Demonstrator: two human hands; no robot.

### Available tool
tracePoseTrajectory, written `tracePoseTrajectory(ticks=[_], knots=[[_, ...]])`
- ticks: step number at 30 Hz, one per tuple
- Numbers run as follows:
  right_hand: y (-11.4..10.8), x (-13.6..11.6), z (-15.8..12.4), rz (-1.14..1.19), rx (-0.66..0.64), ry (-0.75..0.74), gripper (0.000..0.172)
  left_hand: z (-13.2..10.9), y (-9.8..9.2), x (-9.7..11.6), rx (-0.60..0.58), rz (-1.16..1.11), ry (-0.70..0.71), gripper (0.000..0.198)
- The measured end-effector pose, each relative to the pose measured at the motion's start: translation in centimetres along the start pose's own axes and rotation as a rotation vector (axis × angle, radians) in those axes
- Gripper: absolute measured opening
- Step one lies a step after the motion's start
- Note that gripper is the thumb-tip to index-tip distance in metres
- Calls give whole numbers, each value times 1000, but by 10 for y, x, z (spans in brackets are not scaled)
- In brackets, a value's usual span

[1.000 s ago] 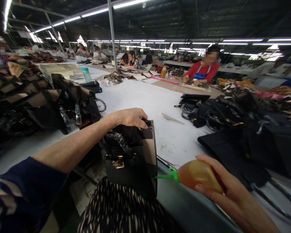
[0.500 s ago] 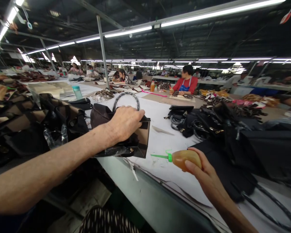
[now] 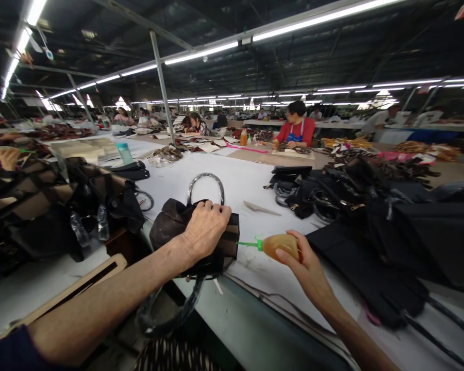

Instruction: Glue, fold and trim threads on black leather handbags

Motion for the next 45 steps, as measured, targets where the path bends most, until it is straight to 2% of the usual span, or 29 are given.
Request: tracePoseTrajectory(ticks=[6, 13, 18, 24, 34, 45], knots=[[9, 8, 11, -139, 32, -55, 55, -5, 10, 2, -19, 2, 14, 18], [20, 14, 15, -168, 24, -53, 57, -13, 14, 3, -58, -33, -25, 22], [22, 14, 11, -193, -38, -54, 56, -22, 16, 5, -77, -74, -36, 23], [24, 11, 4, -219, -91, -93, 51, -31, 12, 7, -38, -70, -36, 24], [21, 21, 0, -169, -111, -4, 54, -56, 13, 18, -30, -67, -38, 25], [19, 19, -7, -134, -154, 32, 52, -73, 19, 26, -12, -70, -52, 25]])
Point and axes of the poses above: each hand's wrist, its own z-axis towards the middle knuckle, its own y-axis out of the palm, x = y × z, the point moved 9 cm from there along z, towards the middle knuckle, and after that the axes turned 14 degrees about -z, right-handed, at the moved point
